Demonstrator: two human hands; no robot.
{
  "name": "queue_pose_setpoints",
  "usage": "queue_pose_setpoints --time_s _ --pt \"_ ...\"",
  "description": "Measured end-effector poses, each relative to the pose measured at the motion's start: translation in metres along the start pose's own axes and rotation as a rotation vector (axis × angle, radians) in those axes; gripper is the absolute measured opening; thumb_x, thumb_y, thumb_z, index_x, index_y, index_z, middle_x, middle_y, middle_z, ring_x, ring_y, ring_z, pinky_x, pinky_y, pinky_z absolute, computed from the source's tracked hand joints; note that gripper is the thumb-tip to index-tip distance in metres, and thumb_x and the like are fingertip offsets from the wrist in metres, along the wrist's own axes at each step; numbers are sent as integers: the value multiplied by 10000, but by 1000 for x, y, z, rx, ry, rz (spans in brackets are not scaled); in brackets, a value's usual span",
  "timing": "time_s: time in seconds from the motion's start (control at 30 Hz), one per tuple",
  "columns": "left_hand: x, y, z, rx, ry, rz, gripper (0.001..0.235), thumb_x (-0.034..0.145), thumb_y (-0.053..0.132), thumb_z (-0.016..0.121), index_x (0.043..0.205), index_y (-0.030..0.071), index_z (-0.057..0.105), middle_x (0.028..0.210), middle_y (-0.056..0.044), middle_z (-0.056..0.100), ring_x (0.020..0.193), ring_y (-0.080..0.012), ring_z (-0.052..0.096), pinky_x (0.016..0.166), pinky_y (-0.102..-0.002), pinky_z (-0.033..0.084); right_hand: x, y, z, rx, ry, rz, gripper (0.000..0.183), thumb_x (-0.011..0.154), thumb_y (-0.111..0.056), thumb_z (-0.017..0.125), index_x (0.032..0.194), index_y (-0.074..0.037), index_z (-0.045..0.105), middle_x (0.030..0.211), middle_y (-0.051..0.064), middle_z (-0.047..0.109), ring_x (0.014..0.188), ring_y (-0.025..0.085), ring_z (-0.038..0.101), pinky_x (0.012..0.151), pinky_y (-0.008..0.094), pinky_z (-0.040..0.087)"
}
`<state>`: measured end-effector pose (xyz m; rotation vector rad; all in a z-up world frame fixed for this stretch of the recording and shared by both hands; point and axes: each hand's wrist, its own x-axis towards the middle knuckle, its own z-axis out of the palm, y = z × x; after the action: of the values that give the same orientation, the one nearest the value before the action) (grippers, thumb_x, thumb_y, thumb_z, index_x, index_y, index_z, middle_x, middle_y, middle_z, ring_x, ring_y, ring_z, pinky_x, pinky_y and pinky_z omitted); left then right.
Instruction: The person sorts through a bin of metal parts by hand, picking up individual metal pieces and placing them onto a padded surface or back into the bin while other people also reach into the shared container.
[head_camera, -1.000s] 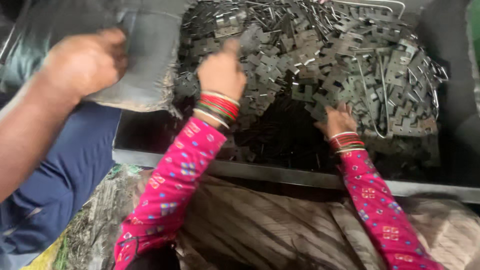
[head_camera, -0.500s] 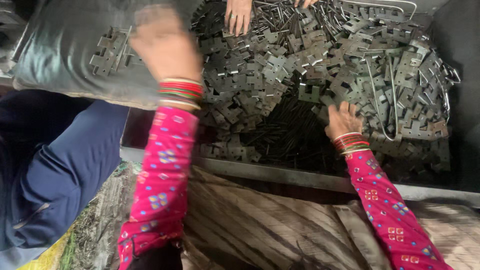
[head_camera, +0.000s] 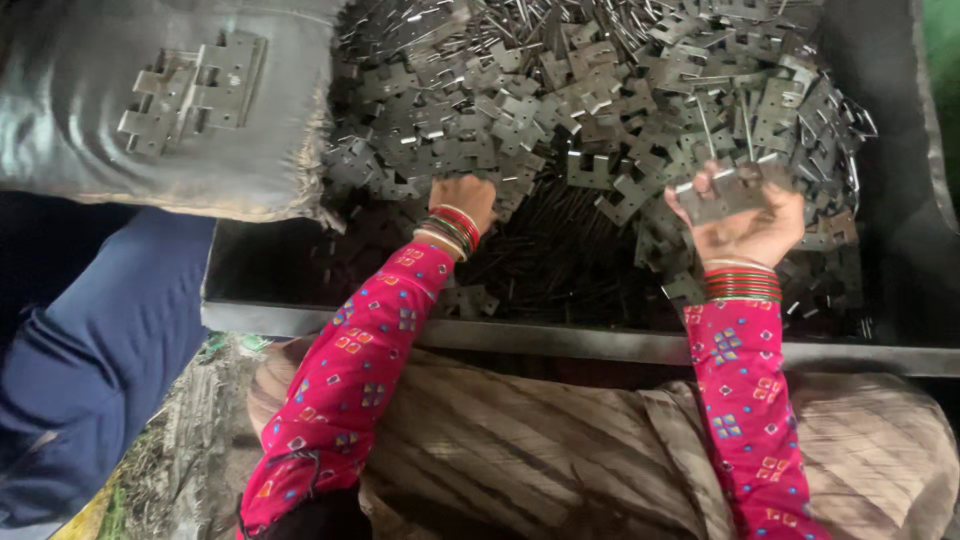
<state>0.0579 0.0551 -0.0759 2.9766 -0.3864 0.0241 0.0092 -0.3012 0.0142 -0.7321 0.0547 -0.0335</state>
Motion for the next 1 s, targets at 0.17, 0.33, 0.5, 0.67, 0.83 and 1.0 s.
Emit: queue_pose_setpoints --time_s 0.17,0.33,0.5,0.67,0.83,1.0 --pt "4 27 26 121 -147 -69 239 779 353 771 947 184 794 925 -79 768 903 -342 736 706 -551 545 42 40 -28 -238 178 292 172 917 -257 723 899 -103 649 877 114 681 766 249 664 737 420 626" --pt "5 14 34 111 -123 -10 154 893 259 723 988 182 816 988 -103 783 972 -328 738 785 -520 554 36 110 -29 -1649 -224 -6 279 841 -341 794 979 -102 754 832 90 745 767 246 721 703 372 551" --pt "3 7 28 188 -310 74 319 735 296 793 1026 166 790 1085 -114 725 1074 -342 682 847 -514 555 45 170 -16 -2254 -675 -210 397 693 -214 820 1051 -86 703 1046 140 680 974 340 689 801 429 570" --pt "16 -3 40 129 -152 129 286 743 292 802 991 149 792 1031 -148 751 1002 -373 725 793 -511 581 43 176 -5 -2337 -809 -188 399 725 -214 835 1092 -136 700 1089 142 644 1035 351 661 794 496 554" --pt "17 -21 -34 -368 -113 10 352 698 309 837 954 85 747 902 -180 739 871 -384 711 794 -478 574 47 127 -11 -1909 -597 -301 433 755 -269 864 1127 -100 718 1040 144 705 943 302 694 806 427 572" --pt "19 -41 -80 -1259 75 -39 381 753 58 706 1130 59 655 1005 -127 715 822 -308 749 682 -412 652 28 62 1 -1049 14 -62 216 944 -234 804 1031 -38 782 943 72 733 838 188 652 784 378 510"
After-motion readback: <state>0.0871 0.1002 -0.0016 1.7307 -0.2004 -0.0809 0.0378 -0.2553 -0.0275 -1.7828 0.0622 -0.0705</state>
